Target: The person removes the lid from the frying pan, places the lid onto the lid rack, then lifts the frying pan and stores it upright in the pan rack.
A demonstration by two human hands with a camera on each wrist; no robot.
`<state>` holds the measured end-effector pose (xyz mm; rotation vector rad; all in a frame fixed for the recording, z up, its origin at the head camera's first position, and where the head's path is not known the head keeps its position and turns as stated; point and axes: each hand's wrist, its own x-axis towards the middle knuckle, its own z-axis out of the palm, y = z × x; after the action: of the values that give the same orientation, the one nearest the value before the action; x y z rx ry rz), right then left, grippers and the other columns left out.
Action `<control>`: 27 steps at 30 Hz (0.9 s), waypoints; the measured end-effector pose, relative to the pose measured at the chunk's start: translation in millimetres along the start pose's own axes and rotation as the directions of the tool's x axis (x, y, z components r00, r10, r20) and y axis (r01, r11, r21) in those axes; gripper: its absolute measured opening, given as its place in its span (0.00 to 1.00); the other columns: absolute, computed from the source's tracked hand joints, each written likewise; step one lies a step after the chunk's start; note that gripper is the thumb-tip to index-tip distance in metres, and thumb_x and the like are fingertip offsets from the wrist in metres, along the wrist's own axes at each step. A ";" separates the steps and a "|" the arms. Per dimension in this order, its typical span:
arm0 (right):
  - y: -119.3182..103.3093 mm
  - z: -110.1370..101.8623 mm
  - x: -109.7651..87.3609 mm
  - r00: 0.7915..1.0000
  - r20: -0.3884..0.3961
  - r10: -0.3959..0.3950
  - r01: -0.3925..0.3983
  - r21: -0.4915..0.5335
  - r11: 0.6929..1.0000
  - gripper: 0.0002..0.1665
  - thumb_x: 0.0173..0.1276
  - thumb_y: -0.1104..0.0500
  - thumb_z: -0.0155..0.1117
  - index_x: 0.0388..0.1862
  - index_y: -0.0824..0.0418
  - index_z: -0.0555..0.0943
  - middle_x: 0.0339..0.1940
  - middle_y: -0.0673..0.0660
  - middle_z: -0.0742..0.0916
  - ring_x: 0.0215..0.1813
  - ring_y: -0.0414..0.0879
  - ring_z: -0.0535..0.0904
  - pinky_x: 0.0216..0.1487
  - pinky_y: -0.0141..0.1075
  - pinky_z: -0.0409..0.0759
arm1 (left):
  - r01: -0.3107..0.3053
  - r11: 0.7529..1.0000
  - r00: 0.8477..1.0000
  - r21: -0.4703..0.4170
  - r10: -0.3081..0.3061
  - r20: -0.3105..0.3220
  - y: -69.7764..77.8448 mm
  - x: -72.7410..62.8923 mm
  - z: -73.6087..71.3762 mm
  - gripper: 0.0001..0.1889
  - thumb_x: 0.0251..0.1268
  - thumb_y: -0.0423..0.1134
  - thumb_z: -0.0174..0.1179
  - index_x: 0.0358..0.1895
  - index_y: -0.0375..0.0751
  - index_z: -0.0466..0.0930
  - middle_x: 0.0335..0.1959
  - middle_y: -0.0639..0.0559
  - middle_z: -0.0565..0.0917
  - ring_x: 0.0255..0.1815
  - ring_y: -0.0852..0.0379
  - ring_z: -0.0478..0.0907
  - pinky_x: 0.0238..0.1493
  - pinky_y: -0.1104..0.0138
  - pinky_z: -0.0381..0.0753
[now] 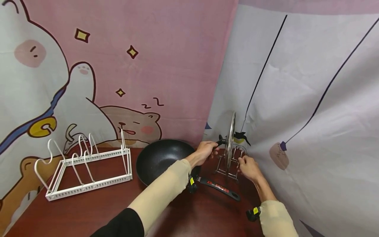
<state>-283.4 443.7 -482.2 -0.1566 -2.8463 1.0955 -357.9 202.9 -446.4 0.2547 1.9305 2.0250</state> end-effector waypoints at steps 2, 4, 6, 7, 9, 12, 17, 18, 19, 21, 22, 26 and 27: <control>-0.4 -0.5 0.3 1.000 -0.002 -0.001 0.001 -0.001 1.000 0.23 0.95 0.55 0.46 0.46 0.73 0.77 0.40 0.73 0.91 0.38 0.56 0.91 0.37 0.41 0.89 | -0.004 1.000 1.000 0.001 0.004 0.011 -1.2 -0.4 -1.2 0.18 0.85 0.41 0.60 0.65 0.34 0.88 0.43 0.51 0.90 0.38 0.56 0.88 0.38 0.68 0.85; -1.5 -1.1 0.3 1.000 0.000 0.003 -0.003 -0.004 1.000 0.23 0.95 0.55 0.47 0.46 0.73 0.78 0.40 0.72 0.91 0.38 0.56 0.91 0.37 0.40 0.89 | -0.009 1.000 1.000 0.000 0.009 0.027 -2.4 -0.8 -2.4 0.19 0.85 0.42 0.60 0.67 0.35 0.87 0.47 0.49 0.92 0.46 0.49 0.92 0.47 0.61 0.90; -2.9 -1.9 0.2 1.000 0.004 0.001 -0.001 -0.010 1.000 0.23 0.95 0.55 0.46 0.46 0.73 0.78 0.40 0.72 0.91 0.37 0.55 0.91 0.36 0.40 0.88 | -0.017 1.000 0.999 -0.007 0.017 0.044 -3.2 -1.4 -3.4 0.21 0.85 0.42 0.59 0.70 0.34 0.85 0.54 0.44 0.92 0.54 0.45 0.93 0.52 0.57 0.93; -3.5 -2.3 0.3 1.000 0.005 0.000 0.000 -0.010 1.000 0.23 0.95 0.55 0.46 0.46 0.72 0.78 0.40 0.71 0.91 0.37 0.55 0.90 0.36 0.40 0.89 | -0.017 1.000 0.999 -0.018 0.018 0.045 -3.5 -1.5 -3.7 0.21 0.84 0.41 0.59 0.70 0.34 0.85 0.56 0.42 0.92 0.55 0.44 0.93 0.53 0.57 0.94; -4.6 -3.2 0.5 1.000 0.013 0.000 0.000 0.002 1.000 0.23 0.95 0.55 0.45 0.45 0.72 0.78 0.40 0.71 0.91 0.38 0.54 0.90 0.37 0.41 0.90 | -0.028 0.999 0.998 -0.016 0.029 0.053 -3.7 -2.7 -4.8 0.23 0.84 0.41 0.59 0.73 0.33 0.83 0.59 0.40 0.91 0.54 0.46 0.93 0.51 0.59 0.94; -5.6 -4.3 0.9 1.000 0.020 -0.003 0.003 0.017 1.000 0.22 0.95 0.56 0.45 0.45 0.72 0.78 0.39 0.71 0.91 0.39 0.53 0.91 0.38 0.43 0.92 | -0.044 0.999 0.997 -0.007 0.045 0.062 -3.3 -6.2 -7.4 0.25 0.84 0.42 0.59 0.75 0.33 0.81 0.61 0.39 0.90 0.53 0.51 0.91 0.52 0.60 0.95; -4.8 -4.9 2.4 1.000 0.023 -0.007 0.007 0.009 1.000 0.22 0.95 0.58 0.45 0.45 0.73 0.78 0.38 0.70 0.91 0.38 0.52 0.91 0.36 0.41 0.91 | -0.086 0.994 0.994 0.072 0.080 0.079 -2.4 -14.5 -12.9 0.27 0.84 0.45 0.60 0.77 0.35 0.80 0.65 0.38 0.88 0.56 0.51 0.89 0.61 0.51 0.94; -4.7 -4.8 2.7 1.000 0.022 -0.007 0.007 0.009 1.000 0.22 0.94 0.58 0.46 0.45 0.73 0.78 0.37 0.70 0.90 0.37 0.53 0.91 0.36 0.40 0.90 | -0.096 0.991 0.993 0.093 0.089 0.078 -2.2 -16.0 -14.0 0.27 0.83 0.45 0.60 0.76 0.36 0.80 0.63 0.39 0.89 0.55 0.52 0.88 0.60 0.52 0.94; -4.4 -4.6 3.0 1.000 0.023 -0.009 0.009 0.009 1.000 0.22 0.94 0.58 0.46 0.45 0.73 0.78 0.37 0.70 0.91 0.37 0.53 0.91 0.35 0.39 0.90 | -0.107 0.988 0.992 0.111 0.099 0.076 -2.0 -17.3 -15.1 0.27 0.83 0.46 0.60 0.76 0.36 0.81 0.61 0.40 0.89 0.52 0.54 0.87 0.57 0.54 0.94; -4.2 -4.4 3.5 1.000 0.025 -0.012 0.011 0.011 1.000 0.22 0.95 0.58 0.45 0.45 0.73 0.78 0.36 0.70 0.90 0.37 0.53 0.91 0.35 0.39 0.90 | -0.130 0.981 0.990 0.144 0.120 0.074 -1.2 -19.7 -17.6 0.27 0.81 0.46 0.61 0.75 0.37 0.82 0.55 0.43 0.89 0.47 0.57 0.83 0.51 0.59 0.92; -4.1 -4.2 3.7 1.000 0.025 -0.013 0.013 0.013 1.000 0.22 0.95 0.57 0.45 0.45 0.74 0.78 0.36 0.69 0.90 0.37 0.53 0.91 0.35 0.39 0.90 | -0.139 0.978 0.989 0.158 0.129 0.075 -0.9 -20.8 -18.9 0.27 0.81 0.46 0.61 0.75 0.37 0.82 0.53 0.43 0.88 0.45 0.58 0.82 0.47 0.62 0.90; -3.4 -3.1 3.1 0.999 0.027 -0.016 0.016 0.006 1.000 0.23 0.95 0.58 0.45 0.46 0.74 0.78 0.35 0.68 0.91 0.36 0.51 0.90 0.35 0.39 0.89 | -0.163 0.961 0.986 0.225 0.150 0.075 0.2 -25.4 -24.2 0.28 0.81 0.49 0.61 0.75 0.39 0.82 0.57 0.45 0.89 0.43 0.58 0.81 0.47 0.64 0.85; -3.1 -2.7 2.6 0.999 0.029 -0.016 0.016 0.005 1.000 0.22 0.94 0.58 0.45 0.46 0.75 0.78 0.35 0.68 0.91 0.36 0.51 0.90 0.35 0.39 0.89 | -0.166 0.956 0.986 0.241 0.152 0.076 0.3 -26.7 -25.4 0.28 0.82 0.50 0.60 0.76 0.40 0.81 0.60 0.45 0.89 0.45 0.57 0.83 0.51 0.62 0.85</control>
<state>-285.9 443.5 -478.0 -0.1183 -2.8644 1.1105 -342.1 169.7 -445.2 0.5376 2.1888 1.8447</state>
